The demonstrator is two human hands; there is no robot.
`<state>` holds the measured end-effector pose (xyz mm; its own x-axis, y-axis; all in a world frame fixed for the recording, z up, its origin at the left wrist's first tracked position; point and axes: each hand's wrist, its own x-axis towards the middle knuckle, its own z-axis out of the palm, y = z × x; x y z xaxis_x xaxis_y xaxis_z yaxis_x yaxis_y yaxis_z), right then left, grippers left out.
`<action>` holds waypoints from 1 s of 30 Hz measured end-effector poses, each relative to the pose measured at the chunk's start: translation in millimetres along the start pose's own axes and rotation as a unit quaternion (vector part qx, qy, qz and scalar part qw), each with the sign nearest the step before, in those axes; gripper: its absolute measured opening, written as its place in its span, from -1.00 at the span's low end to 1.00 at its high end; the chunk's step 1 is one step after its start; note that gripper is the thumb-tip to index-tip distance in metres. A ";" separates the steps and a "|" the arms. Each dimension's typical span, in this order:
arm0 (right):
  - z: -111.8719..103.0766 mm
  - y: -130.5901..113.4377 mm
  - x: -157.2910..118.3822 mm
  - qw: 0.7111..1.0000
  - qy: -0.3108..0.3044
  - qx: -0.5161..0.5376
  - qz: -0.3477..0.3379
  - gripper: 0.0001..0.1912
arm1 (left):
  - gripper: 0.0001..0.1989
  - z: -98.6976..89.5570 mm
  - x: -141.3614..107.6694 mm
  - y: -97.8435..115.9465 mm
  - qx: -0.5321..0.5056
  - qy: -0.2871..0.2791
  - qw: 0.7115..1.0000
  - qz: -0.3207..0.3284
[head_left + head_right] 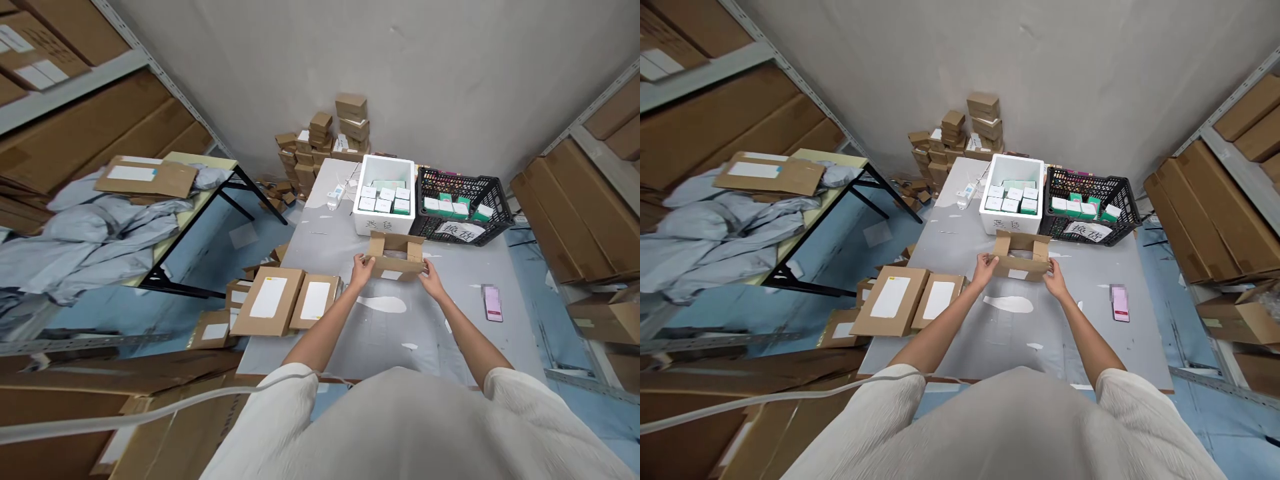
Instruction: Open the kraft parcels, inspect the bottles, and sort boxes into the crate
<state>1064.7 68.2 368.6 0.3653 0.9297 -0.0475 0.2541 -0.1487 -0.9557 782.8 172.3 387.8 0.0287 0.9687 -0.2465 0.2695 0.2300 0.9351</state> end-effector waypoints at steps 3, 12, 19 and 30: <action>-1.0 -2.8 -9.1 0.998 0.028 -0.039 0.031 -0.27 | -0.45 2.3 -12.4 -0.7 0.035 0.019 0.999 -0.016; -26.6 -1.5 -55.1 0.995 0.092 -0.047 0.019 -0.43 | -0.82 11.2 -79.8 -7.3 0.131 0.020 0.990 0.043; -62.9 -28.1 -90.8 0.991 0.125 -0.033 -0.043 -0.42 | -0.53 26.9 -139.9 20.5 0.078 0.076 0.989 0.096; -47.1 -61.5 -127.6 0.991 0.086 -0.029 -0.101 -0.41 | -0.36 -20.3 -225.5 42.4 0.051 0.118 0.973 0.191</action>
<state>1044.6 -57.2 447.0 0.4475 0.8722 0.1972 0.3872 0.0098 -0.9219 768.3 -34.4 488.2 -0.0732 0.9790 0.1902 0.3775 -0.1493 0.9139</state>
